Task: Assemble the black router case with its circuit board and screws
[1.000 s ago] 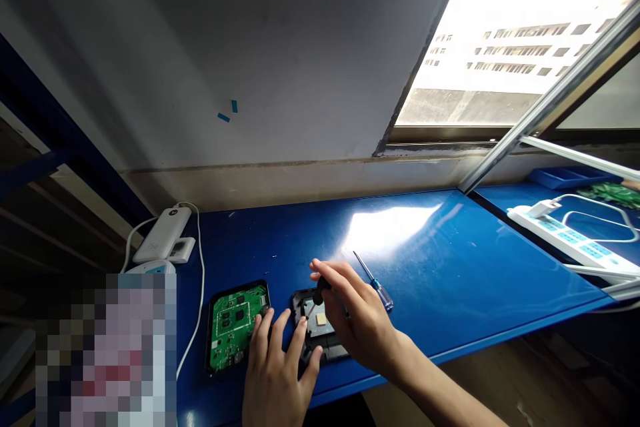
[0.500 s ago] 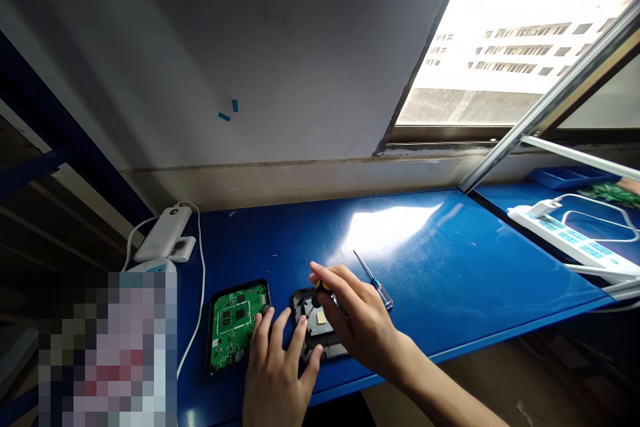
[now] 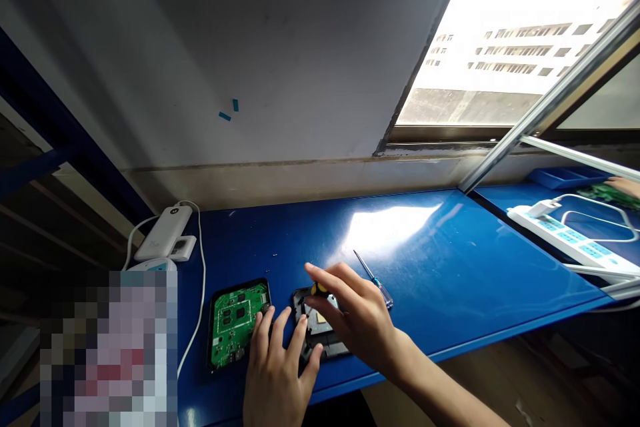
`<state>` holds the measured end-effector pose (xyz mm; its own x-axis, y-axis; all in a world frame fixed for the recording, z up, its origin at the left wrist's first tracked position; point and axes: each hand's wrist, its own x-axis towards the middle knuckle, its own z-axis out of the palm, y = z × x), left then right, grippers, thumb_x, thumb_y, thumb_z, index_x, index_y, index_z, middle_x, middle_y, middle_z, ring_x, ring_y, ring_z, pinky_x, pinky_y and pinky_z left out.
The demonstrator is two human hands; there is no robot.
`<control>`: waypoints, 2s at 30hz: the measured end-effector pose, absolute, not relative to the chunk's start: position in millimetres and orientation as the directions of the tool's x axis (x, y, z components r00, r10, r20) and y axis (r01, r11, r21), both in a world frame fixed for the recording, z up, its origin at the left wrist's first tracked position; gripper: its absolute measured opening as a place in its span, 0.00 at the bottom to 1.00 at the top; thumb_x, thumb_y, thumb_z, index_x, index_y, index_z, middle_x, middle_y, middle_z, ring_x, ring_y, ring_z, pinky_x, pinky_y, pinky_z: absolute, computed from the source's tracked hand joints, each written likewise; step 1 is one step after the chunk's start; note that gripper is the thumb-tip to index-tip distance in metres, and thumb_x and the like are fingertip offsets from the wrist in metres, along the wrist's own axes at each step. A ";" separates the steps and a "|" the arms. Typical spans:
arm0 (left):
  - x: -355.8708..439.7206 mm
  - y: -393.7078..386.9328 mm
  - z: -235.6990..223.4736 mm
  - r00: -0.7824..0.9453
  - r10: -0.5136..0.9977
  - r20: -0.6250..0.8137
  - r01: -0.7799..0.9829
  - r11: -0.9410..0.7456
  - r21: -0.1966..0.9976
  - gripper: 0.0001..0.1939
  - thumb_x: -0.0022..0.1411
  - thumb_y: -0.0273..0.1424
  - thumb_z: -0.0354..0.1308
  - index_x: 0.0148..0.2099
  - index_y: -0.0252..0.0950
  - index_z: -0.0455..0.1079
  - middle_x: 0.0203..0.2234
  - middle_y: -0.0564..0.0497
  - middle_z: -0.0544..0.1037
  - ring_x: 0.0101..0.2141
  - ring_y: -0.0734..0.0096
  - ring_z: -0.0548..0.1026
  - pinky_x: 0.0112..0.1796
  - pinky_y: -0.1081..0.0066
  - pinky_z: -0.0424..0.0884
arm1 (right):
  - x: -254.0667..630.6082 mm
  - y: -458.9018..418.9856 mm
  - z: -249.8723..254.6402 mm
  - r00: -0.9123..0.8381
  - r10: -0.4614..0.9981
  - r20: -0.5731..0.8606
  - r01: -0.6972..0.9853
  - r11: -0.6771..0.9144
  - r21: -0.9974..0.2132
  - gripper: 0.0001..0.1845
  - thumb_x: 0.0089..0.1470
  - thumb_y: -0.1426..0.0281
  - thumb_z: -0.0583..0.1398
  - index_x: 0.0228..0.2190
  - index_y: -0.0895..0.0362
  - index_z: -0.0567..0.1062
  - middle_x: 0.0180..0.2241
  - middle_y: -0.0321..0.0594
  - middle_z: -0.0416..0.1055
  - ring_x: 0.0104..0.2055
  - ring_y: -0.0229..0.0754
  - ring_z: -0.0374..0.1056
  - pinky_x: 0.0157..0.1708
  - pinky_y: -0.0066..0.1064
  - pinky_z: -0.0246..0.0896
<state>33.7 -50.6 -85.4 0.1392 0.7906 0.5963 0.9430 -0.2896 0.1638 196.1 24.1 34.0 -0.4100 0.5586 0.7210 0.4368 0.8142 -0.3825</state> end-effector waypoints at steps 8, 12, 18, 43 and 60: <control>37.2 -51.1 -80.6 0.116 0.790 0.602 0.936 -0.290 0.200 0.16 0.64 0.41 0.61 0.52 0.43 0.76 0.49 0.47 0.79 0.56 0.47 0.71 0.56 0.46 0.69 | 198.3 23.5 32.4 -0.375 0.594 0.711 0.459 0.786 -0.414 0.16 0.69 0.69 0.55 0.54 0.57 0.73 0.41 0.48 0.73 0.36 0.40 0.74 0.32 0.29 0.72; 38.4 -50.4 -80.1 0.079 0.798 0.598 0.929 -0.276 0.246 0.15 0.65 0.40 0.59 0.51 0.42 0.76 0.49 0.46 0.79 0.56 0.47 0.70 0.57 0.45 0.68 | 197.7 23.6 33.7 -0.406 0.604 0.686 0.445 0.786 -0.429 0.23 0.67 0.75 0.56 0.61 0.56 0.64 0.43 0.46 0.76 0.40 0.40 0.75 0.36 0.28 0.72; 32.8 -50.1 -83.9 0.142 0.791 0.594 0.944 -0.289 0.158 0.17 0.63 0.42 0.62 0.52 0.44 0.75 0.50 0.47 0.78 0.57 0.46 0.69 0.55 0.47 0.69 | 197.6 27.1 27.1 -0.325 0.574 0.752 0.500 0.779 -0.379 0.18 0.58 0.55 0.65 0.42 0.55 0.76 0.28 0.35 0.67 0.22 0.33 0.63 0.19 0.24 0.60; 32.4 -50.8 -73.8 0.170 0.807 0.565 0.936 -0.312 0.164 0.15 0.64 0.38 0.61 0.53 0.46 0.74 0.49 0.48 0.78 0.55 0.49 0.71 0.54 0.49 0.72 | 188.9 14.6 22.8 -0.535 0.668 0.517 0.491 0.744 -0.453 0.22 0.65 0.79 0.50 0.57 0.56 0.69 0.37 0.42 0.76 0.30 0.38 0.74 0.30 0.28 0.74; 34.6 -52.0 -76.9 0.155 0.814 0.559 0.950 -0.278 0.141 0.15 0.63 0.40 0.61 0.51 0.46 0.75 0.45 0.47 0.78 0.48 0.51 0.75 0.46 0.58 0.75 | 117.7 64.9 24.4 -0.883 0.439 0.166 0.387 0.881 -0.271 0.10 0.63 0.66 0.63 0.42 0.59 0.77 0.37 0.42 0.77 0.38 0.43 0.74 0.42 0.33 0.71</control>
